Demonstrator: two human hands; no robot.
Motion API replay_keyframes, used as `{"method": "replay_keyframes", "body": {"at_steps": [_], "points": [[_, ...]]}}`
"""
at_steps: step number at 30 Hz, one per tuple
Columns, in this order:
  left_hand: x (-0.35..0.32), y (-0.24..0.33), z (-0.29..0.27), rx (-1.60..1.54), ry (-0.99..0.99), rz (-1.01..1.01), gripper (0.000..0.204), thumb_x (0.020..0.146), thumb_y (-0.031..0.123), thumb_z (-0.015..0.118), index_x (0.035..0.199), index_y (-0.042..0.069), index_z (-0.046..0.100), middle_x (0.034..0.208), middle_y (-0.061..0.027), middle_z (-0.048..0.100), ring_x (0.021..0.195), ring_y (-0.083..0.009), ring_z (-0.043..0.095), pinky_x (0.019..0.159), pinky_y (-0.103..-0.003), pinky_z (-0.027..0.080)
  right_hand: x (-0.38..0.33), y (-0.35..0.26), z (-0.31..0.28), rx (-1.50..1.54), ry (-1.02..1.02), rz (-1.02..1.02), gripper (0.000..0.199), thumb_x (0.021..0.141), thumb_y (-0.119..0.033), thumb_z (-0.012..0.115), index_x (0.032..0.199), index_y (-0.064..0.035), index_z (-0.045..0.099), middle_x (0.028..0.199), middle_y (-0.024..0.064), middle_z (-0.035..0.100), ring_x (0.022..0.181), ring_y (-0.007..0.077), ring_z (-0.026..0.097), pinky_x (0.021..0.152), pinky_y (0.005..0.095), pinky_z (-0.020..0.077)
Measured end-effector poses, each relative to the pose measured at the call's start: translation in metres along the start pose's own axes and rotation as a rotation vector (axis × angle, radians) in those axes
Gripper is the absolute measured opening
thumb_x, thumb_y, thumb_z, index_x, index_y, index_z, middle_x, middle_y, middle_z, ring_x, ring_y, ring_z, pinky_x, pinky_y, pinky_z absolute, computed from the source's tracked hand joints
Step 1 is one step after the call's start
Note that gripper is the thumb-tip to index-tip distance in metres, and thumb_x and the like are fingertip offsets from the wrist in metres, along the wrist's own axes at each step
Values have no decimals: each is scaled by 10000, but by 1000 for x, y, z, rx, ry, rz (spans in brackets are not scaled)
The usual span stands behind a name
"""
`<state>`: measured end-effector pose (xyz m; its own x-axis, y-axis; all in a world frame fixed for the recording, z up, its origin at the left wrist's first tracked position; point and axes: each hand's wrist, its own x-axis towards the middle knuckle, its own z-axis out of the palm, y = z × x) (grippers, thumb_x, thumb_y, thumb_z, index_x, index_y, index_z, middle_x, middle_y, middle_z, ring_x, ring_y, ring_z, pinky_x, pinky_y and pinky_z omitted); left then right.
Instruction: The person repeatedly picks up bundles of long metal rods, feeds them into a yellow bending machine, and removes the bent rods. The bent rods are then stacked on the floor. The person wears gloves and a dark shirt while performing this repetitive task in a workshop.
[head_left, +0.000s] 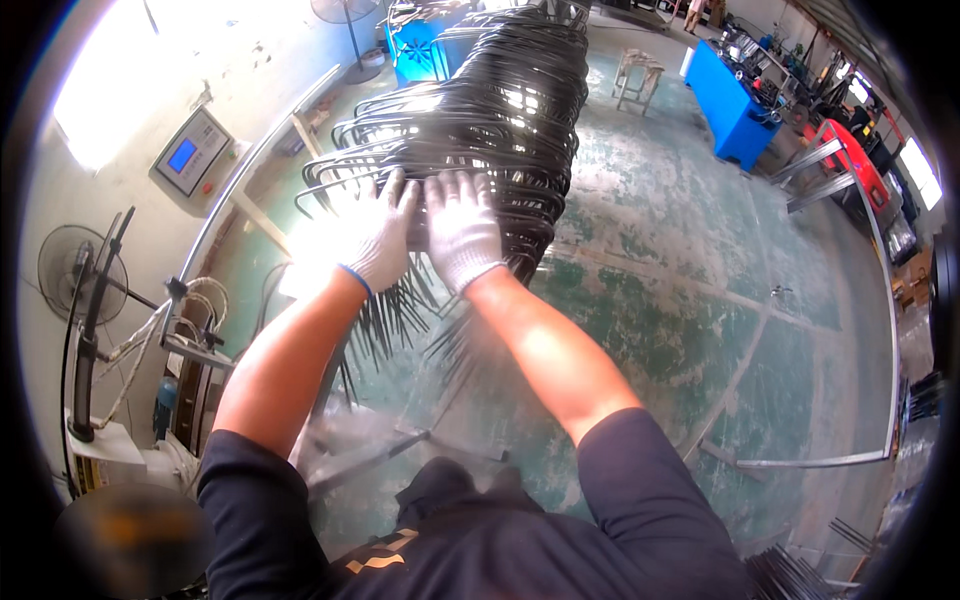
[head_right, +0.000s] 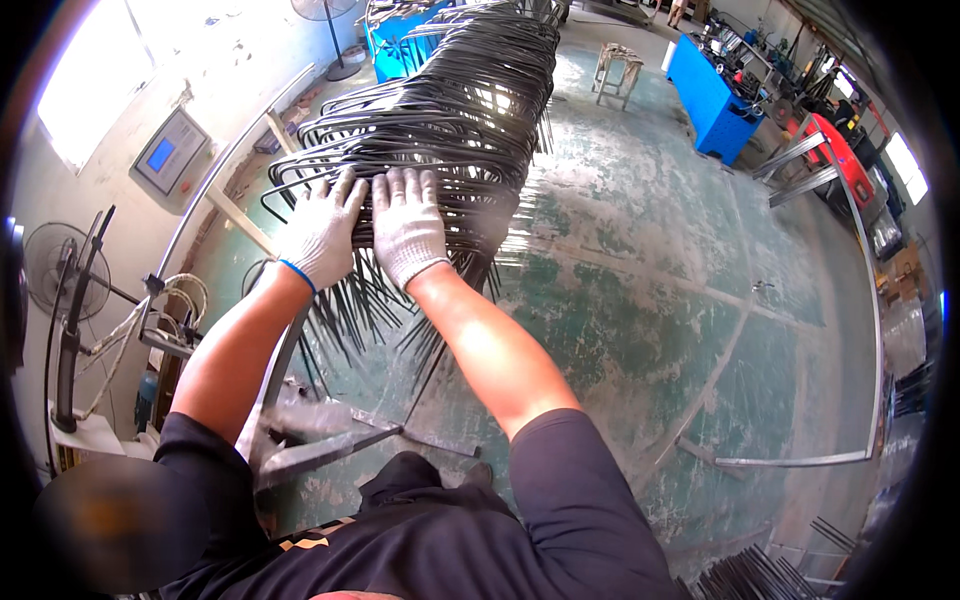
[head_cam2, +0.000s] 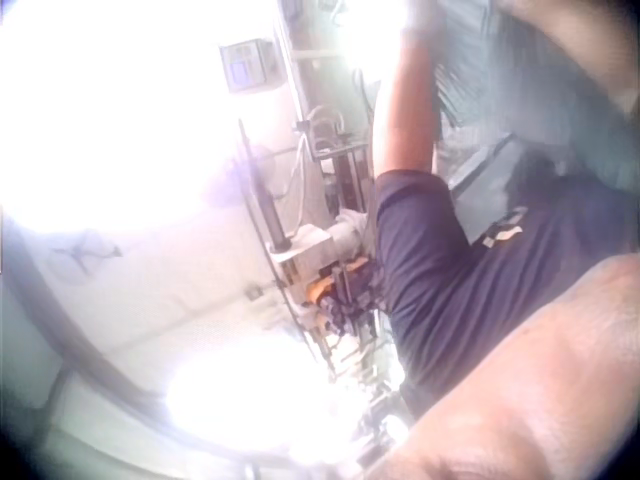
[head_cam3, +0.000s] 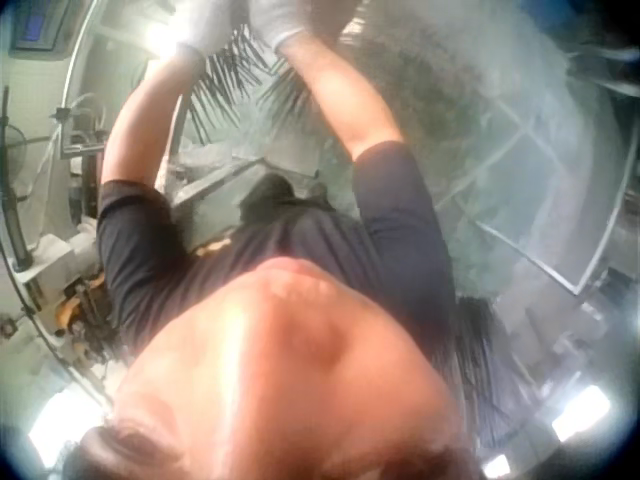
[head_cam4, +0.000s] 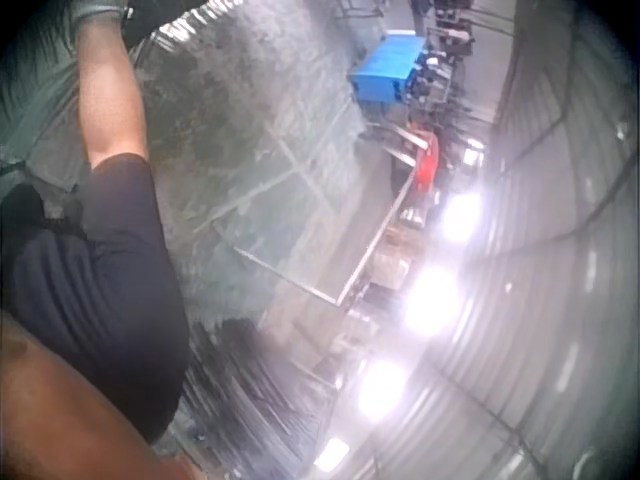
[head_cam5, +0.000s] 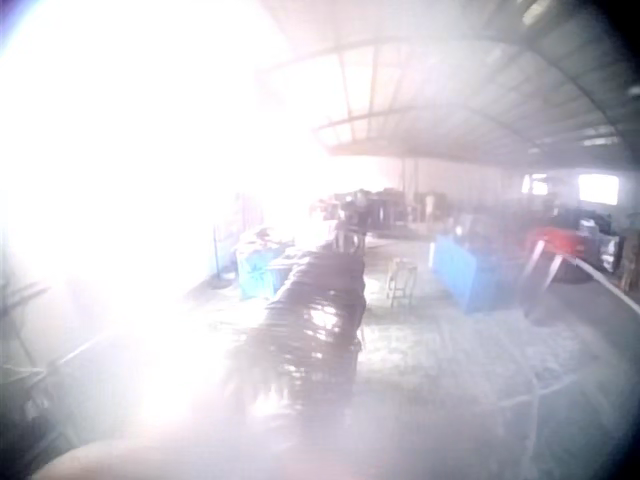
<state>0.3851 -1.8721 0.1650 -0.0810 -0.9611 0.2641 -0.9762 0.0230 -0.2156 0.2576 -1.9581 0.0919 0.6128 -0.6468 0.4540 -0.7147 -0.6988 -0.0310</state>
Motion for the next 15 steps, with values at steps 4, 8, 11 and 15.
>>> {"method": "replay_keyframes", "body": {"at_steps": [4,8,11,15], "points": [[89,-2,36,133,61,109,712,785,96,640,1473,-9,490,1543,-215,458,1367,-453,461,1117,-541,408,50,61,53,-60,151,45,632,984,-221,437,1568,12,369,1619,211,392,1521,378,324,1264,567,161],[179,-7,73,247,102,152,648,822,142,652,1439,3,509,1513,-207,495,1302,-376,533,1078,-532,438,110,122,92,-29,183,60,643,962,-193,454,1571,-3,374,1640,178,369,1538,351,290,1271,583,110],[241,-18,106,259,209,224,615,832,144,640,1412,-19,519,1475,-200,524,1251,-356,564,1045,-542,456,150,168,116,-108,181,53,646,954,-206,468,1565,-10,392,1638,153,375,1528,327,302,1261,614,102],[313,-26,127,190,170,236,600,828,136,632,1393,-38,528,1448,-212,529,1237,-344,557,1002,-522,469,201,216,133,-108,189,44,667,936,-204,494,1572,-33,388,1634,149,384,1527,320,307,1249,605,154]]}}
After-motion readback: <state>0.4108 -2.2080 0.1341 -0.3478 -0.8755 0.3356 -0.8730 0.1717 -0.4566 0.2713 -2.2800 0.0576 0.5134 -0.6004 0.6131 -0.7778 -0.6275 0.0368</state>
